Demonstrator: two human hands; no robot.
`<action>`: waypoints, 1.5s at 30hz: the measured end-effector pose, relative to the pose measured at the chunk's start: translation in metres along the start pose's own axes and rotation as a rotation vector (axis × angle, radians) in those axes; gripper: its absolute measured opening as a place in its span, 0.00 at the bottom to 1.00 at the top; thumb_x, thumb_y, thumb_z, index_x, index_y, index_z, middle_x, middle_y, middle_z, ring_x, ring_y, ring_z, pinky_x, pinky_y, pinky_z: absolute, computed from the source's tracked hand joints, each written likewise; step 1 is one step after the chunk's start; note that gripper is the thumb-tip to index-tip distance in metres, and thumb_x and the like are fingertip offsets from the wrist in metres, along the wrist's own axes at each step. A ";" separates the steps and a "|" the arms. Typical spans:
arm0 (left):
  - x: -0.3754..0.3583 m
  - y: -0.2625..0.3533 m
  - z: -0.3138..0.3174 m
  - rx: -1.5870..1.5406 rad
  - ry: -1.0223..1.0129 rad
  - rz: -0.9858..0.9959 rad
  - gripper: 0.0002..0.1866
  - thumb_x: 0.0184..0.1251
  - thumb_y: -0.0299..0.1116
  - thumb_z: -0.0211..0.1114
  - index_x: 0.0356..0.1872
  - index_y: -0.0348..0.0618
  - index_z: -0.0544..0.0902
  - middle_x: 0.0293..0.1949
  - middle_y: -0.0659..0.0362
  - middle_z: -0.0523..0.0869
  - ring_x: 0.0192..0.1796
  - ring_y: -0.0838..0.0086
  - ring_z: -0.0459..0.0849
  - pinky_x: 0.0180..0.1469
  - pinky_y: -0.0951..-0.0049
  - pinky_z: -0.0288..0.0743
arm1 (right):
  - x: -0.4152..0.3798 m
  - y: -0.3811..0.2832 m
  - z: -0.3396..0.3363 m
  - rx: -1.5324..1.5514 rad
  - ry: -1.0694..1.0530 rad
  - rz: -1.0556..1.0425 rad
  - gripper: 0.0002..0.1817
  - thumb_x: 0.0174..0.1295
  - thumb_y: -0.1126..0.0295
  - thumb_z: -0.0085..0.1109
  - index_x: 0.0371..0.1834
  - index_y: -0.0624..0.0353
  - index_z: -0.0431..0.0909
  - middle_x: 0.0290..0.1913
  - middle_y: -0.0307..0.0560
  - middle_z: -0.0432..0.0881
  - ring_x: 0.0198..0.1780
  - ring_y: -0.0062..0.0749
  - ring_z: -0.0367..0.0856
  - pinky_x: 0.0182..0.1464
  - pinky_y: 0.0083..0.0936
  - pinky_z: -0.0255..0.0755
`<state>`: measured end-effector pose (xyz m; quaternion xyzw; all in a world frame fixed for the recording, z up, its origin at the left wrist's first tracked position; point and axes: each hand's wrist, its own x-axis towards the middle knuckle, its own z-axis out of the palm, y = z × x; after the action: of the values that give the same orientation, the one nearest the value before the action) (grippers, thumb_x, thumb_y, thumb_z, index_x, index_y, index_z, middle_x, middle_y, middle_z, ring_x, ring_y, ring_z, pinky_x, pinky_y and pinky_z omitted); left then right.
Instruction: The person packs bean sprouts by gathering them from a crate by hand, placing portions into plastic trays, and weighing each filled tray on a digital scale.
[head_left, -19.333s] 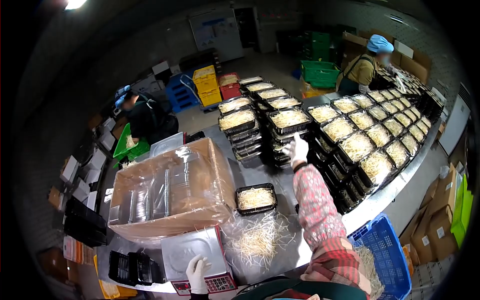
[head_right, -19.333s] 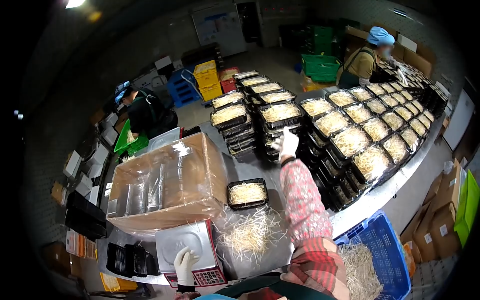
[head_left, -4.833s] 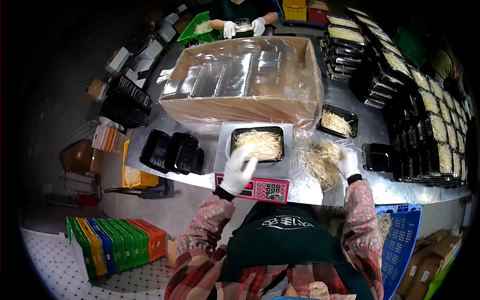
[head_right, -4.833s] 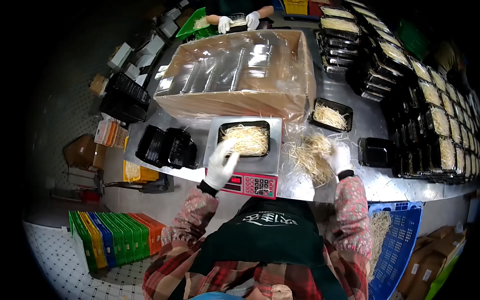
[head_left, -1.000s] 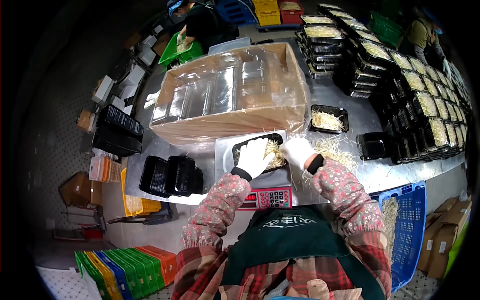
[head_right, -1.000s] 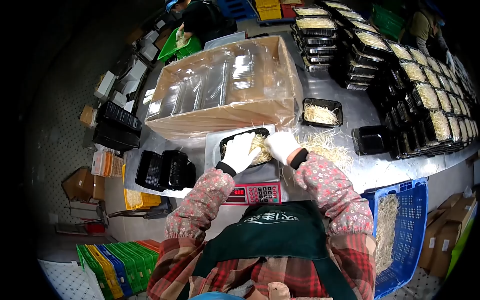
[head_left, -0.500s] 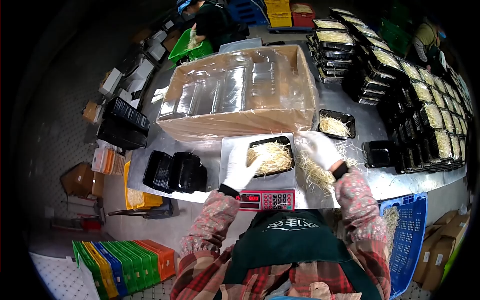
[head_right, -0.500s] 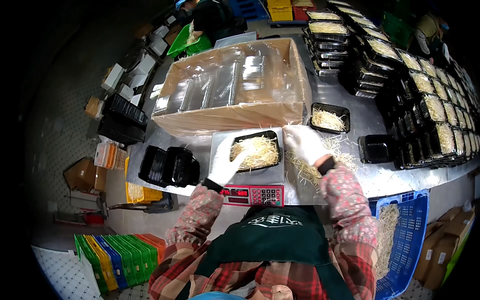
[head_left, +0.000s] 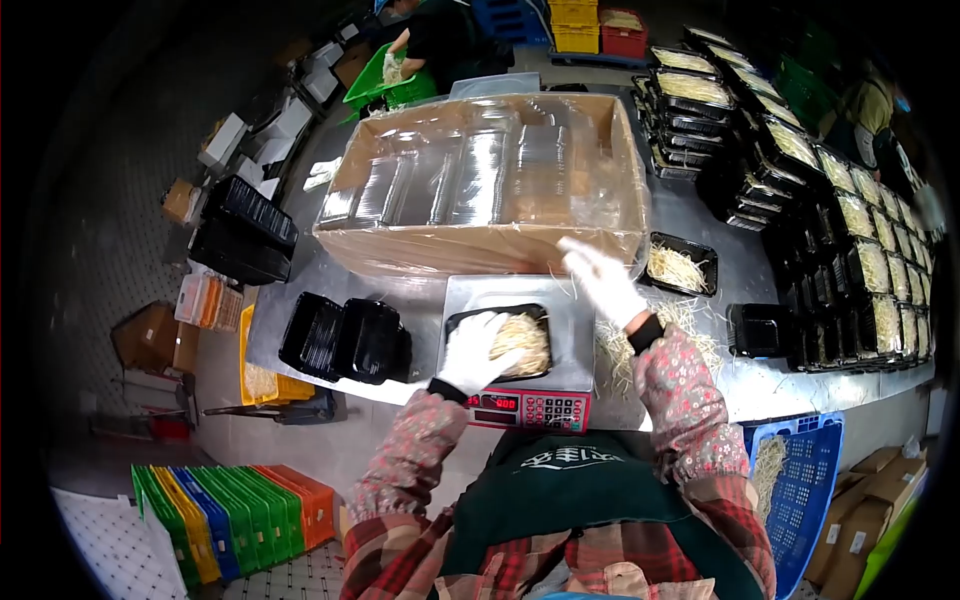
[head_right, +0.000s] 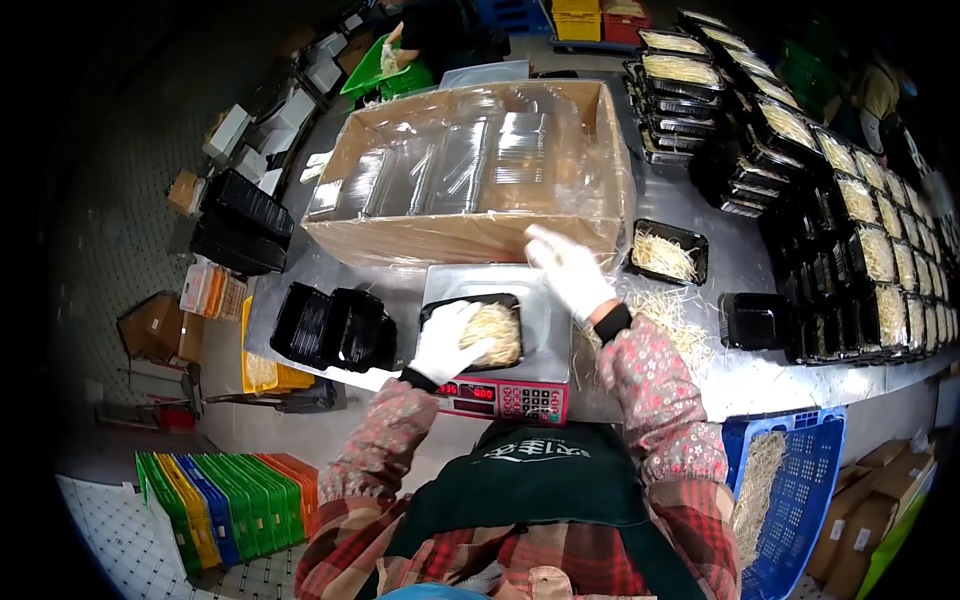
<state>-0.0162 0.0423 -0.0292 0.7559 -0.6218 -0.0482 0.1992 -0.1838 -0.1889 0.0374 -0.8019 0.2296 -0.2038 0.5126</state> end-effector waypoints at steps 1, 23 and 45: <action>-0.008 -0.004 -0.011 0.006 0.006 -0.028 0.36 0.56 0.52 0.70 0.64 0.44 0.75 0.59 0.48 0.77 0.61 0.52 0.73 0.64 0.53 0.65 | 0.014 0.022 0.002 -0.277 0.207 -0.177 0.25 0.73 0.55 0.49 0.65 0.60 0.74 0.62 0.57 0.79 0.61 0.49 0.79 0.63 0.30 0.71; 0.069 0.045 0.012 -0.122 0.080 -0.060 0.45 0.52 0.58 0.71 0.67 0.42 0.70 0.64 0.50 0.74 0.64 0.53 0.71 0.68 0.52 0.61 | 0.158 0.040 0.003 -0.861 0.258 -0.347 0.18 0.54 0.61 0.70 0.48 0.51 0.80 0.44 0.49 0.81 0.49 0.46 0.80 0.50 0.40 0.75; 0.021 0.015 -0.019 -0.409 0.117 -0.207 0.41 0.54 0.36 0.76 0.70 0.41 0.67 0.67 0.45 0.71 0.72 0.52 0.66 0.74 0.58 0.60 | 0.176 0.045 -0.004 -0.805 -0.186 0.007 0.23 0.58 0.58 0.68 0.56 0.53 0.79 0.57 0.55 0.81 0.61 0.51 0.77 0.62 0.40 0.72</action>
<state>-0.0195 0.0243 -0.0024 0.7610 -0.5056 -0.1497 0.3779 -0.0502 -0.3103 0.0137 -0.9525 0.2466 -0.0227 0.1772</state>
